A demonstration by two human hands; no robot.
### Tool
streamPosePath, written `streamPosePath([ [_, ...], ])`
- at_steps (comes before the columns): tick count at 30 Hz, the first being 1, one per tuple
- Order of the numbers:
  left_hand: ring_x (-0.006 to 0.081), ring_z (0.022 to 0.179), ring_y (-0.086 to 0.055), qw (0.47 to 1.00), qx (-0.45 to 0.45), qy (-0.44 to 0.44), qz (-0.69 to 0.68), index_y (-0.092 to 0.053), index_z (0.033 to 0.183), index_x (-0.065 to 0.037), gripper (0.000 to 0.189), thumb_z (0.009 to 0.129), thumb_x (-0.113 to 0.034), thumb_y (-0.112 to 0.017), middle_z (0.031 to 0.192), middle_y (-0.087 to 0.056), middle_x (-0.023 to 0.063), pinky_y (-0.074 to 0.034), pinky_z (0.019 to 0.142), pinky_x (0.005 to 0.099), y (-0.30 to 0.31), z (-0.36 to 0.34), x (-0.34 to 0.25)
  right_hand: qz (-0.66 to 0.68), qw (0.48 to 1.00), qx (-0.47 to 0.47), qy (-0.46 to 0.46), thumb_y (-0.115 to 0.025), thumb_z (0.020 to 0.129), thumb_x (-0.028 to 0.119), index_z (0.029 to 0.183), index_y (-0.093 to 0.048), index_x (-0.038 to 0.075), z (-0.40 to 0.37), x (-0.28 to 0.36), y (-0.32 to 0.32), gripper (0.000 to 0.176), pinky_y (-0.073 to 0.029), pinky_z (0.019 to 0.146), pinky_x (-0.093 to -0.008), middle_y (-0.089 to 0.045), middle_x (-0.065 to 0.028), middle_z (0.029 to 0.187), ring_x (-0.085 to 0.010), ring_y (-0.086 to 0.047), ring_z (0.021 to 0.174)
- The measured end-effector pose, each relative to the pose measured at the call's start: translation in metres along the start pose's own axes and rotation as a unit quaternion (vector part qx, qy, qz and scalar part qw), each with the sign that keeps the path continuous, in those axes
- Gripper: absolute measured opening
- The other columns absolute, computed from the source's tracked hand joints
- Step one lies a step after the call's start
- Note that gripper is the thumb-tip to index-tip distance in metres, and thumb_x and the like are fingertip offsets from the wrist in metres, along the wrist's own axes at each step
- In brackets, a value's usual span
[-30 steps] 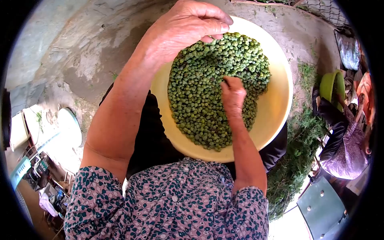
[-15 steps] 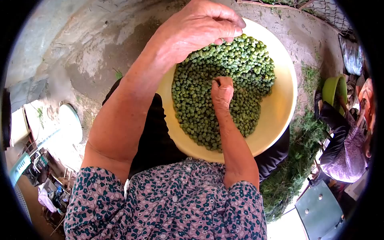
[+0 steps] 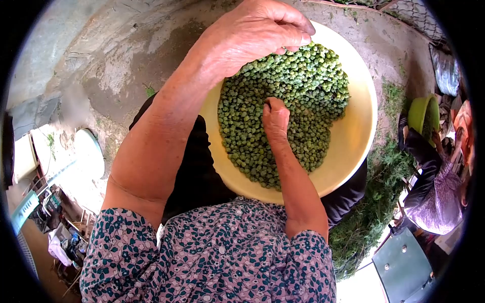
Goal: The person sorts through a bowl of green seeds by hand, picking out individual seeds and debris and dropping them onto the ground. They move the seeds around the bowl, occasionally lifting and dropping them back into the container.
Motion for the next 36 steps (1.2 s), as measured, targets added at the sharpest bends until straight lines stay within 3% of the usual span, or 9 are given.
streamPosePath([
  [3,0.0068,0.057,-0.044,0.924,-0.061,0.14,-0.351,-0.06,0.085,0.004,0.009,0.086,-0.004,-0.055,0.062,-0.046,-0.0002,-0.033,0.049,0.0232,-0.003,0.003,0.004,-0.088,0.996,0.003,0.003,-0.064,0.076,0.012,0.088,-0.065,0.006,0.007,0.002,-0.015,0.014,-0.048,0.071,-0.0422,-0.061,-0.0143,0.085,-0.0339,-0.06,0.081],
  [6,0.0179,0.073,-0.064,0.862,-0.07,0.388,-0.318,-0.071,0.09,-0.005,0.023,0.072,-0.018,-0.067,0.083,-0.069,0.0098,-0.051,0.072,0.0292,0.002,0.002,0.001,-0.174,0.984,0.022,-0.014,-0.064,0.074,0.011,0.087,-0.068,0.006,0.007,0.016,-0.016,0.015,-0.05,0.069,-0.039,-0.061,-0.0137,0.081,-0.0318,-0.061,0.077],
  [13,0.0178,0.074,-0.064,0.876,-0.068,0.375,-0.296,-0.071,0.089,-0.004,0.022,0.071,-0.017,-0.068,0.083,-0.069,0.0105,-0.051,0.071,0.0296,0.004,-0.001,0.003,-0.106,0.994,0.024,0.035,-0.064,0.075,0.011,0.085,-0.066,0.006,0.003,0.003,0.0,0.011,-0.05,0.065,-0.0379,-0.062,-0.0125,0.083,-0.0284,-0.061,0.072],
  [19,0.0161,0.067,-0.062,0.829,-0.072,0.407,-0.378,-0.07,0.089,-0.004,0.021,0.073,-0.016,-0.066,0.077,-0.068,0.0101,-0.05,0.066,0.0281,0.012,-0.005,0.0,0.09,0.988,-0.066,-0.109,-0.063,0.082,0.004,0.089,-0.067,0.004,-0.011,0.031,0.111,0.008,-0.05,0.052,-0.023,-0.065,-0.0048,0.073,-0.0109,-0.061,0.06],
  [24,0.0069,0.053,-0.045,0.856,-0.023,0.326,-0.401,-0.062,0.085,0.007,0.016,0.083,-0.009,-0.059,0.06,-0.051,-0.0001,-0.033,0.046,0.0247,0.024,-0.003,-0.005,-0.111,0.935,-0.327,-0.077,-0.065,0.081,0.009,0.097,-0.067,0.005,0.0,-0.002,0.265,0.017,-0.055,0.063,-0.0292,-0.067,-0.0114,0.091,-0.0182,-0.065,0.076],
  [27,0.0071,0.053,-0.045,0.842,-0.025,0.32,-0.434,-0.062,0.085,0.005,0.015,0.083,-0.009,-0.059,0.06,-0.051,0.0004,-0.033,0.046,0.0254,0.02,-0.002,-0.003,-0.446,0.86,-0.248,-0.012,-0.068,0.078,0.018,0.105,-0.065,0.006,0.011,-0.029,0.318,0.031,-0.05,0.086,-0.038,-0.054,-0.0159,0.118,-0.0269,-0.055,0.106],
  [30,0.0075,0.053,-0.045,0.853,-0.026,0.332,-0.401,-0.063,0.084,0.005,0.015,0.083,-0.009,-0.058,0.06,-0.051,0.0009,-0.033,0.047,0.0258,0.021,-0.001,-0.003,-0.45,0.841,-0.299,0.035,-0.067,0.079,0.018,0.108,-0.063,0.007,0.012,-0.03,0.294,0.031,-0.052,0.084,-0.0381,-0.055,-0.0151,0.116,-0.0273,-0.056,0.102],
  [33,0.0078,0.053,-0.045,0.862,-0.017,0.335,-0.38,-0.063,0.085,0.005,0.016,0.083,-0.01,-0.058,0.06,-0.052,0.0013,-0.034,0.047,0.0258,0.019,0.0,-0.002,-0.108,0.968,-0.206,-0.09,-0.062,0.082,0.004,0.103,-0.062,0.006,0.013,0.016,0.203,0.021,-0.056,0.07,-0.0271,-0.059,-0.012,0.103,-0.0209,-0.062,0.087],
  [36,0.0081,0.054,-0.046,0.86,-0.018,0.333,-0.387,-0.063,0.085,0.005,0.016,0.082,-0.01,-0.059,0.061,-0.054,0.0023,-0.035,0.048,0.0253,0.02,0.0,-0.002,-0.115,0.989,-0.063,0.075,-0.067,0.076,0.004,0.103,-0.06,0.008,0.007,0.025,0.105,0.028,-0.052,0.082,-0.0337,-0.062,-0.0115,0.1,-0.0248,-0.06,0.092],
])
Point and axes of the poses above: each hand's wrist, its own z-axis towards the middle knuckle, its own y-axis out of the back of the hand, x = y × z, the point moved 3 cm from there along z, towards the middle knuckle
